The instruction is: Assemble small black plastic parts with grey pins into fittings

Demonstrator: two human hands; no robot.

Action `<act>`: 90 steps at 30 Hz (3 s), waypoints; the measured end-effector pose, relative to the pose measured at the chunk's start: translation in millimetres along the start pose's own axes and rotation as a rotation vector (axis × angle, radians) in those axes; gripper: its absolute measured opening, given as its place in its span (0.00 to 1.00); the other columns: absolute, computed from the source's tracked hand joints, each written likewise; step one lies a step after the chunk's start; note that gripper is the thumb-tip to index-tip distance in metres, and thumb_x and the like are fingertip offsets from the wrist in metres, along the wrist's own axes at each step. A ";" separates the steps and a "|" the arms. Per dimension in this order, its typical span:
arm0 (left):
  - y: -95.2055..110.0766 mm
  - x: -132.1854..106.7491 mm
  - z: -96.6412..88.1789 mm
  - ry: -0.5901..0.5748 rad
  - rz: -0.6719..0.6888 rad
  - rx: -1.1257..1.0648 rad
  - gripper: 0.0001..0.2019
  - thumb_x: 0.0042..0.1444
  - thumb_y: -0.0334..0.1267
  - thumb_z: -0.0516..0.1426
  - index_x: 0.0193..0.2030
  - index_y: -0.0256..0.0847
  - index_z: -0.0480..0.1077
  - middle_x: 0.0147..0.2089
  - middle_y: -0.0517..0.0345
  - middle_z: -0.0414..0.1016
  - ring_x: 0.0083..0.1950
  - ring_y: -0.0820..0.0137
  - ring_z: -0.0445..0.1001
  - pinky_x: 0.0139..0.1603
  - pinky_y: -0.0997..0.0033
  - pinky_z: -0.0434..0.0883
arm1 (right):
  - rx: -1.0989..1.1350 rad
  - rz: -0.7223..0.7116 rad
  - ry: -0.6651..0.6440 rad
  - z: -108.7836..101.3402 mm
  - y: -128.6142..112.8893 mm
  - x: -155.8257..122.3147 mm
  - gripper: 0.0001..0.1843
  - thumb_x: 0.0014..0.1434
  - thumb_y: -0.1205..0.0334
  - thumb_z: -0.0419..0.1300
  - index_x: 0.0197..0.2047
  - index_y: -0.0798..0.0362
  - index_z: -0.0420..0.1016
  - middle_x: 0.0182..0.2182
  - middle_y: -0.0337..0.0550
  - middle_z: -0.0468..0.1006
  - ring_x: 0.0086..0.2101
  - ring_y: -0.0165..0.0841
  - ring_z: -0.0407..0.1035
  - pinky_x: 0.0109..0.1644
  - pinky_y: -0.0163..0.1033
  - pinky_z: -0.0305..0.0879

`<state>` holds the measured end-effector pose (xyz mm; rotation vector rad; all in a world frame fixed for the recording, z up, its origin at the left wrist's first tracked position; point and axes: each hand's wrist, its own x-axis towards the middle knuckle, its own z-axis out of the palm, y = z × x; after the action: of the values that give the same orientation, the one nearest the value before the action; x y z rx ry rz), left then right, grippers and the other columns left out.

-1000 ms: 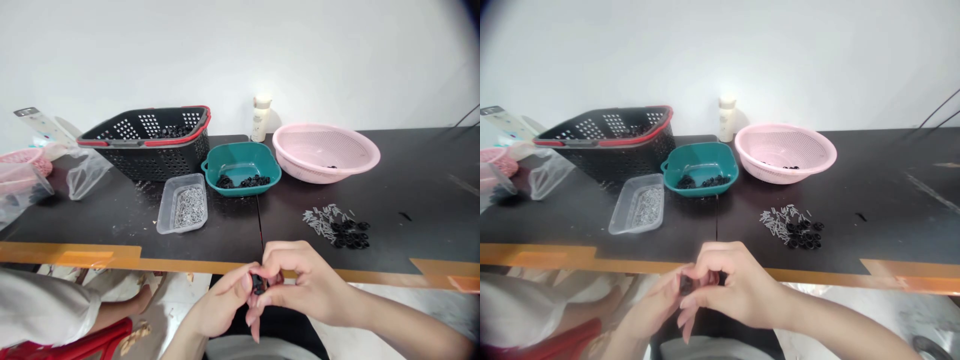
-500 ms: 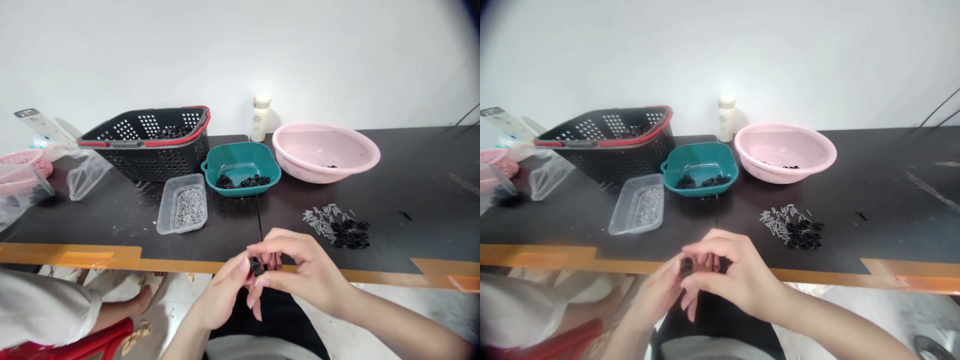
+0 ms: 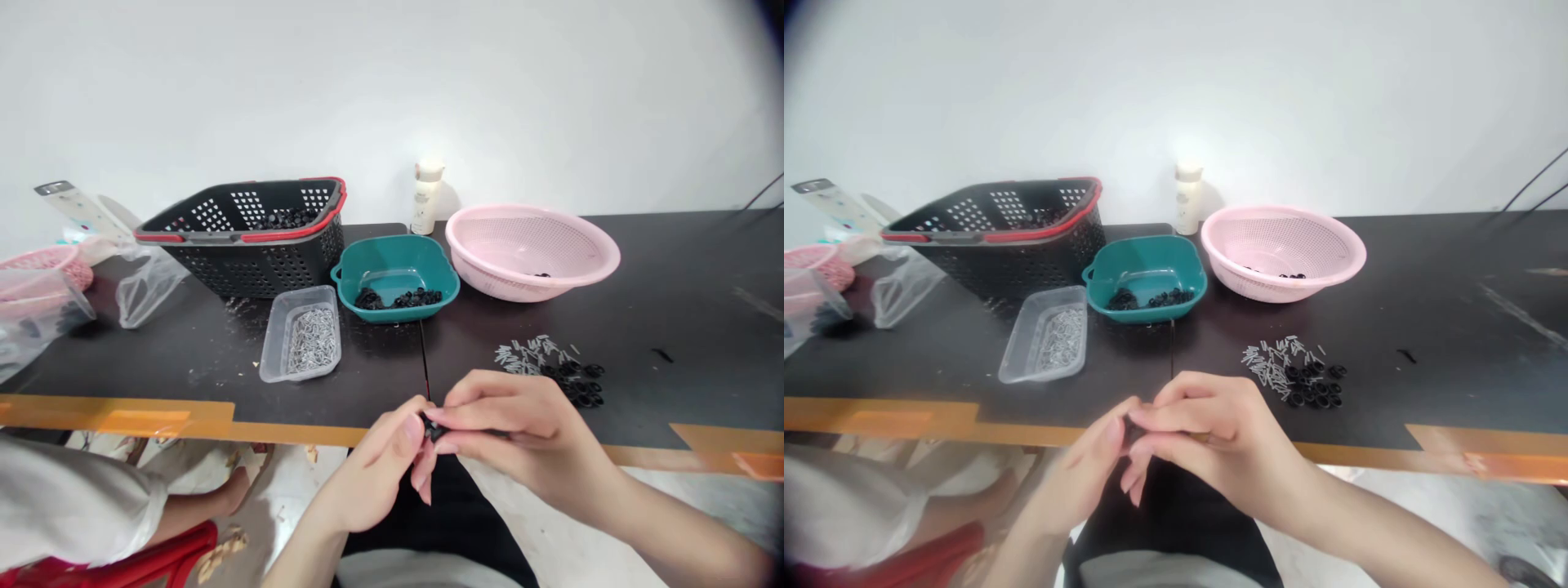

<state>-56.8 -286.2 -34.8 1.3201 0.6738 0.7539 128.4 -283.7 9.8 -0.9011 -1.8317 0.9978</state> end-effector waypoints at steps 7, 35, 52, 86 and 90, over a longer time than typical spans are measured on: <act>-7.8 -6.4 6.5 0.097 0.231 0.132 0.21 0.69 0.53 0.39 0.38 0.40 0.62 0.32 0.60 0.62 0.31 0.73 0.62 0.36 0.71 0.63 | 0.085 0.009 0.053 17.3 -6.1 -12.7 0.22 0.65 0.70 0.57 0.53 0.32 0.76 0.40 0.39 0.69 0.31 0.25 0.72 0.36 0.32 0.73; 3.5 0.3 -9.4 0.258 0.788 0.594 0.13 0.67 0.44 0.51 0.50 0.44 0.73 0.45 0.56 0.80 0.51 0.68 0.74 0.68 0.57 0.56 | 0.864 0.363 -0.012 44.8 18.3 -15.1 0.14 0.53 0.53 0.70 0.35 0.55 0.79 0.23 0.36 0.74 0.24 0.25 0.65 0.32 0.32 0.66; -7.1 0.9 -7.8 0.474 0.848 0.930 0.14 0.68 0.43 0.49 0.51 0.40 0.72 0.46 0.52 0.81 0.47 0.66 0.77 0.67 0.52 0.57 | 0.555 0.418 0.158 31.8 8.8 -17.1 0.05 0.52 0.58 0.71 0.32 0.50 0.86 0.22 0.41 0.81 0.24 0.29 0.72 0.32 0.35 0.74; -10.2 -10.7 -9.2 0.239 0.809 0.757 0.11 0.64 0.42 0.55 0.44 0.39 0.75 0.41 0.53 0.83 0.41 0.69 0.78 0.61 0.60 0.70 | 0.762 0.460 -0.157 46.2 20.5 -29.1 0.17 0.58 0.49 0.65 0.37 0.55 0.72 0.29 0.39 0.71 0.31 0.28 0.64 0.37 0.33 0.63; -21.5 -14.8 -17.5 0.243 0.758 0.878 0.11 0.63 0.40 0.56 0.49 0.38 0.73 0.44 0.51 0.82 0.43 0.69 0.79 0.62 0.60 0.70 | 0.717 0.543 -0.125 52.9 35.7 -31.8 0.22 0.56 0.43 0.64 0.37 0.56 0.73 0.27 0.38 0.70 0.28 0.28 0.65 0.38 0.36 0.65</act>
<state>-77.4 -289.6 -58.3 2.3795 0.7261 1.3184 99.8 -310.7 -49.6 -0.8922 -1.1636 1.9211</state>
